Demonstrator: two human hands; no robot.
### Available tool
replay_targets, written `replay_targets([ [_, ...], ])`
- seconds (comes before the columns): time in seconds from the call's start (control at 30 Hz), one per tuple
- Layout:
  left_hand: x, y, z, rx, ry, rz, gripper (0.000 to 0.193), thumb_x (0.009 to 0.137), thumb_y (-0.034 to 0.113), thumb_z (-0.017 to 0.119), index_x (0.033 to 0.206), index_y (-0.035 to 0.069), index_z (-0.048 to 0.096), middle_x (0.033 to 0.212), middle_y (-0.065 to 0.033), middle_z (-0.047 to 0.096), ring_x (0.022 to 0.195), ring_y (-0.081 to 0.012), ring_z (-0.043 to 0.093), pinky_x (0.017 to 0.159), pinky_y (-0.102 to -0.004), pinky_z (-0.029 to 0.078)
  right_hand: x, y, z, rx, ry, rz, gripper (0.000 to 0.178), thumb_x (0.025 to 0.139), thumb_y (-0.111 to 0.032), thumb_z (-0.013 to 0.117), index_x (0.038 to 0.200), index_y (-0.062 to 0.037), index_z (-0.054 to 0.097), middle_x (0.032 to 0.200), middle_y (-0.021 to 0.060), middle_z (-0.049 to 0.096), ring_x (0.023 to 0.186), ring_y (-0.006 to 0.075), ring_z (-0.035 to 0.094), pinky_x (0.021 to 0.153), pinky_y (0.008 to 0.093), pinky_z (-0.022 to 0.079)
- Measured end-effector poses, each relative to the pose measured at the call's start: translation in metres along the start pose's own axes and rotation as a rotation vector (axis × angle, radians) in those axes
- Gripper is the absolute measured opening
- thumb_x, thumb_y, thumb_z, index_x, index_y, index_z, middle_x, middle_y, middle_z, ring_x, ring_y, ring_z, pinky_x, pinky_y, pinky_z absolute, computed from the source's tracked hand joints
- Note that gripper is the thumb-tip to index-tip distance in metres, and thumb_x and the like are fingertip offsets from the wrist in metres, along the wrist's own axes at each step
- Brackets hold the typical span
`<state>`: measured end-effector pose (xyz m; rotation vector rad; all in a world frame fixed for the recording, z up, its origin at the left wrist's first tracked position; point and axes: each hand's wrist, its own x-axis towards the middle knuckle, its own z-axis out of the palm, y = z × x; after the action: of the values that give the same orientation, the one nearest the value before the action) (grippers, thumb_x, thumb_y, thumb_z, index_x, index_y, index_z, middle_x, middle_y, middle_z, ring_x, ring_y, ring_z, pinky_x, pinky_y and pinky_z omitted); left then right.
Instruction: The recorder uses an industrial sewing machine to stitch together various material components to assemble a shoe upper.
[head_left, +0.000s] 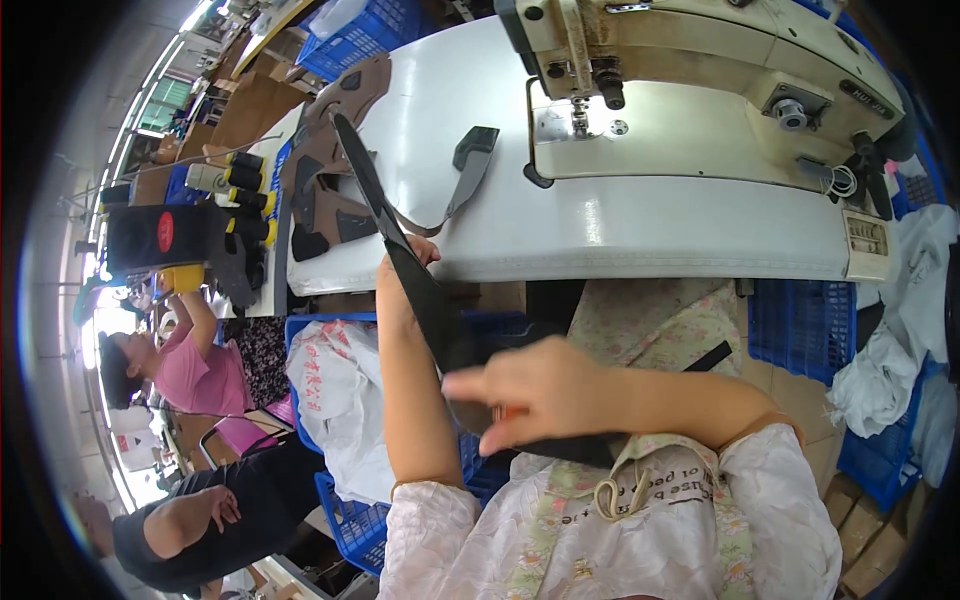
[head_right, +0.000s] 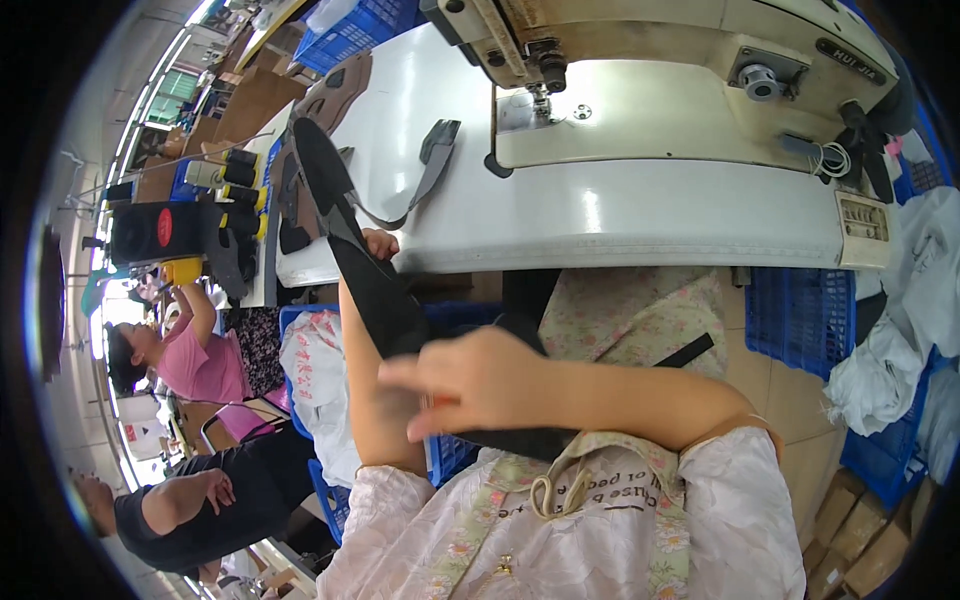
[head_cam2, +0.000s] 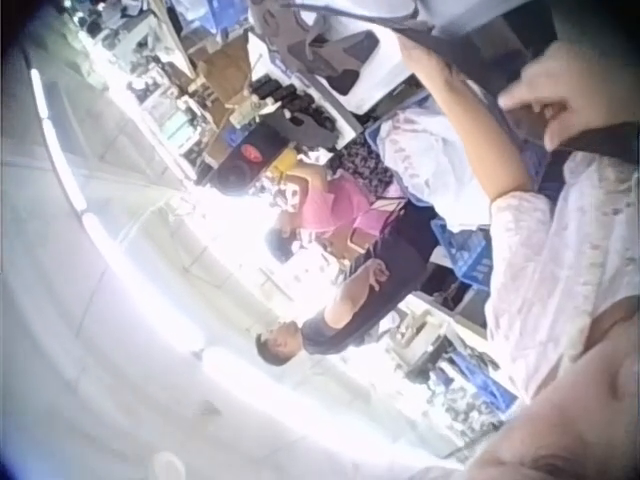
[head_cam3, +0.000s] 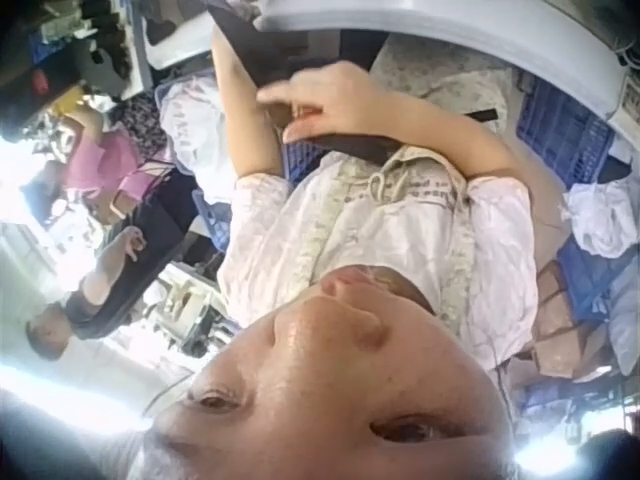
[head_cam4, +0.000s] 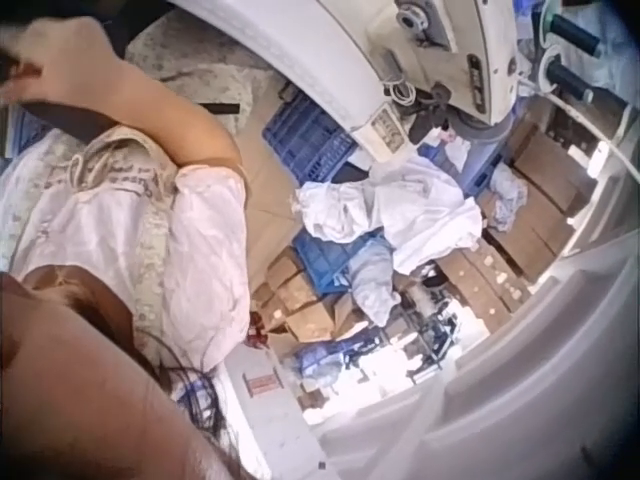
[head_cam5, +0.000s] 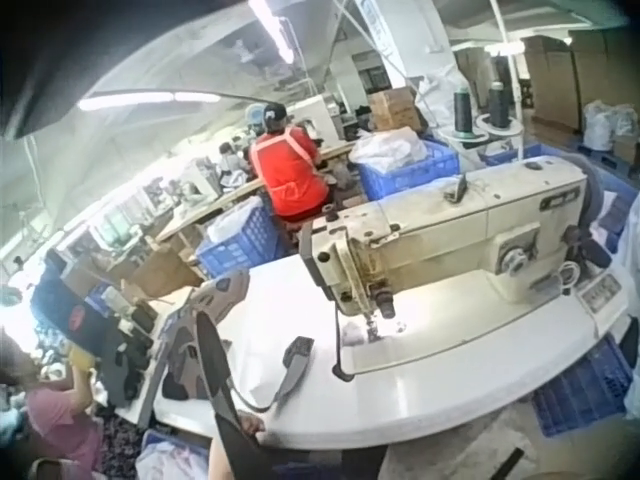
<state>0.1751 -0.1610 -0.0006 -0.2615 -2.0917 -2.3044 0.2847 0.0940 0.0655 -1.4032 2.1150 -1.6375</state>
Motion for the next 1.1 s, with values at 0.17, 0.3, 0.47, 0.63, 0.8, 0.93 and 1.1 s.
replay_targets([
  [0.17, -0.022, -0.01, 0.003, -0.074, 0.17, -0.123, 0.025, 0.094, 0.025, 0.056, 0.081, 0.005, 0.049, 0.078, -0.0049, 0.049, 0.079, -0.0186, 0.053, 0.07, -0.0334, 0.048, 0.037, 0.034, -0.012, 0.625, 0.454, 0.235, 0.031, 0.101, -0.026, 0.053, 0.124, -0.0048, 0.048, 0.077, 0.0009, 0.055, 0.062, 0.0072, 0.047, 0.058, 0.0224, 0.04],
  [0.3, -0.031, 0.029, 0.038, -0.019, 0.157, -0.21, 0.027, 0.094, 0.027, 0.055, 0.082, 0.004, 0.052, 0.076, -0.0089, 0.055, 0.072, -0.0205, 0.059, 0.055, -0.0325, 0.052, 0.052, 0.031, -0.012, 0.735, 0.375, 0.364, 0.028, 0.102, -0.026, 0.051, 0.121, -0.0058, 0.049, 0.077, 0.001, 0.055, 0.06, 0.0055, 0.044, 0.054, 0.0203, 0.036],
  [0.47, -0.033, 0.039, 0.04, -0.086, 0.139, -0.232, 0.03, 0.093, 0.029, 0.057, 0.085, 0.0, 0.054, 0.055, -0.0147, 0.055, 0.043, -0.0274, 0.057, 0.041, -0.0359, 0.051, 0.061, 0.027, 0.0, 0.884, 0.357, 0.289, 0.025, 0.102, -0.026, 0.051, 0.12, -0.0075, 0.049, 0.075, 0.0012, 0.053, 0.058, 0.0046, 0.042, 0.051, 0.0203, 0.033],
  [0.63, -0.037, 0.051, 0.062, -0.19, 0.119, -0.269, 0.032, 0.092, 0.03, 0.059, 0.087, -0.002, 0.056, 0.052, -0.0144, 0.053, 0.042, -0.0276, 0.057, 0.041, -0.0342, 0.051, 0.061, 0.029, -0.002, 0.941, 0.369, 0.26, 0.025, 0.103, -0.027, 0.051, 0.119, -0.0072, 0.05, 0.073, 0.0004, 0.052, 0.056, 0.004, 0.04, 0.049, 0.0199, 0.031],
  [0.8, -0.04, 0.009, 0.015, -0.19, -0.011, -0.127, 0.034, 0.093, 0.034, 0.06, 0.084, 0.001, 0.057, 0.077, -0.0127, 0.061, 0.07, -0.0227, 0.063, 0.057, -0.0334, 0.052, 0.057, 0.023, -0.007, 0.904, 0.352, 0.242, 0.025, 0.104, -0.027, 0.049, 0.118, -0.0073, 0.05, 0.07, -0.0001, 0.051, 0.054, 0.0037, 0.039, 0.047, 0.0194, 0.03],
  [0.93, -0.03, 0.011, 0.003, -0.038, -0.037, 0.123, 0.033, 0.097, 0.031, 0.055, 0.076, 0.007, 0.047, 0.075, -0.0037, 0.048, 0.078, -0.0185, 0.05, 0.077, -0.0319, 0.042, 0.046, 0.029, -0.022, 1.057, 0.56, 0.338, 0.029, 0.101, -0.033, 0.054, 0.116, -0.0091, 0.054, 0.072, -0.0019, 0.051, 0.053, 0.0037, 0.04, 0.044, 0.0185, 0.03],
  [1.1, -0.103, 0.055, -0.049, -0.343, 0.003, 0.516, 0.033, 0.097, 0.032, 0.054, 0.077, 0.005, 0.055, 0.073, -0.0045, 0.054, 0.072, -0.0188, 0.052, 0.073, -0.0332, 0.046, 0.035, 0.065, -0.036, 0.899, 0.734, 0.377, 0.033, 0.102, -0.038, 0.05, 0.118, -0.0094, 0.055, 0.072, -0.0038, 0.052, 0.049, 0.0015, 0.04, 0.04, 0.0171, 0.029],
])
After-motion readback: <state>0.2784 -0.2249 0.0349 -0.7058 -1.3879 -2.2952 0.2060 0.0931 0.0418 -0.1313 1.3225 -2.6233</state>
